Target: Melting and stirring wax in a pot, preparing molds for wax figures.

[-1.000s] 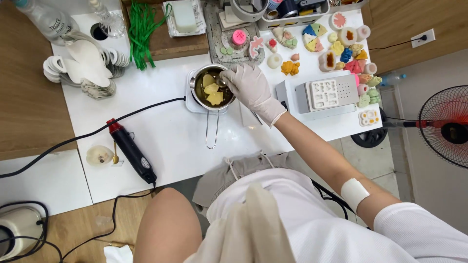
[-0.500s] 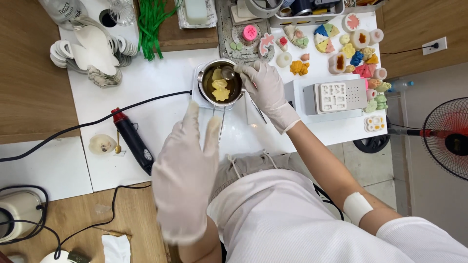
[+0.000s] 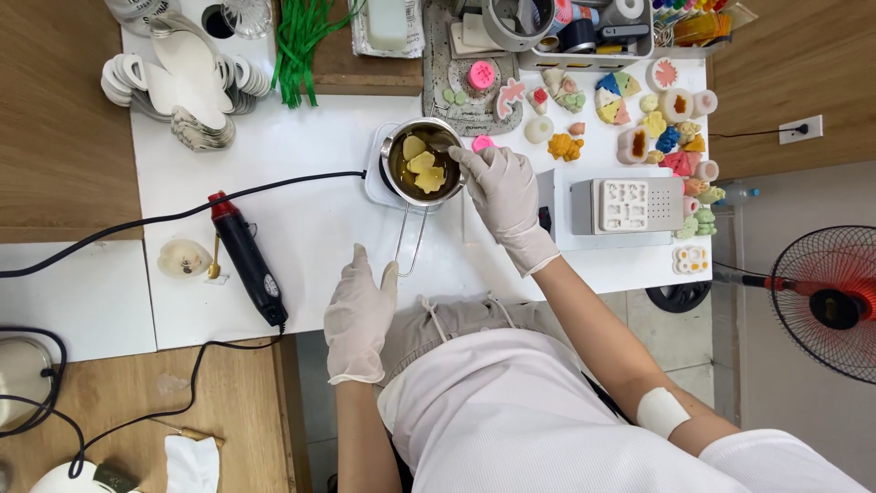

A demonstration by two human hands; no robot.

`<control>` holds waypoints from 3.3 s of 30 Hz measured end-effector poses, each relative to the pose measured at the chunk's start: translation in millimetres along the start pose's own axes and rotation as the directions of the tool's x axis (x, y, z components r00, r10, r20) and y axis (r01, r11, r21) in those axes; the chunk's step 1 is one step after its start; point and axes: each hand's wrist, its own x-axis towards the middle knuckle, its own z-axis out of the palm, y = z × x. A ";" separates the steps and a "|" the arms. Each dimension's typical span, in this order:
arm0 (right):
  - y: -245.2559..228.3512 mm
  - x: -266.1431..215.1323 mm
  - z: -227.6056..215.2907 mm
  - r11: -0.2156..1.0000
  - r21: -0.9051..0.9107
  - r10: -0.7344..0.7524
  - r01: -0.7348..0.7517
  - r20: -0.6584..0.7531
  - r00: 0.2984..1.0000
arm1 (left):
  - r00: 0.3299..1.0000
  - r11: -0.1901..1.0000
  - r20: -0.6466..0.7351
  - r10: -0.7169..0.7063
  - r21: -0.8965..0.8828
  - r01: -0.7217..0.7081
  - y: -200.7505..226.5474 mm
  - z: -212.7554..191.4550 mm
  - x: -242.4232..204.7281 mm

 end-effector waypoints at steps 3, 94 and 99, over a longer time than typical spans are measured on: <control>2.0 5.6 2.1 0.999 -0.031 0.008 -0.008 0.006 1.000 | 1.000 1.000 0.011 -0.014 0.022 0.013 1.9 -0.9 4.3; -11.7 14.6 9.2 0.978 0.155 0.107 -0.143 0.219 0.970 | 0.995 0.992 -0.001 0.095 0.087 -0.094 -22.0 39.8 24.0; -9.1 12.3 8.3 0.999 -0.030 0.030 -0.026 0.154 0.988 | 0.995 0.989 -0.024 0.096 0.115 -0.092 -26.5 39.3 24.1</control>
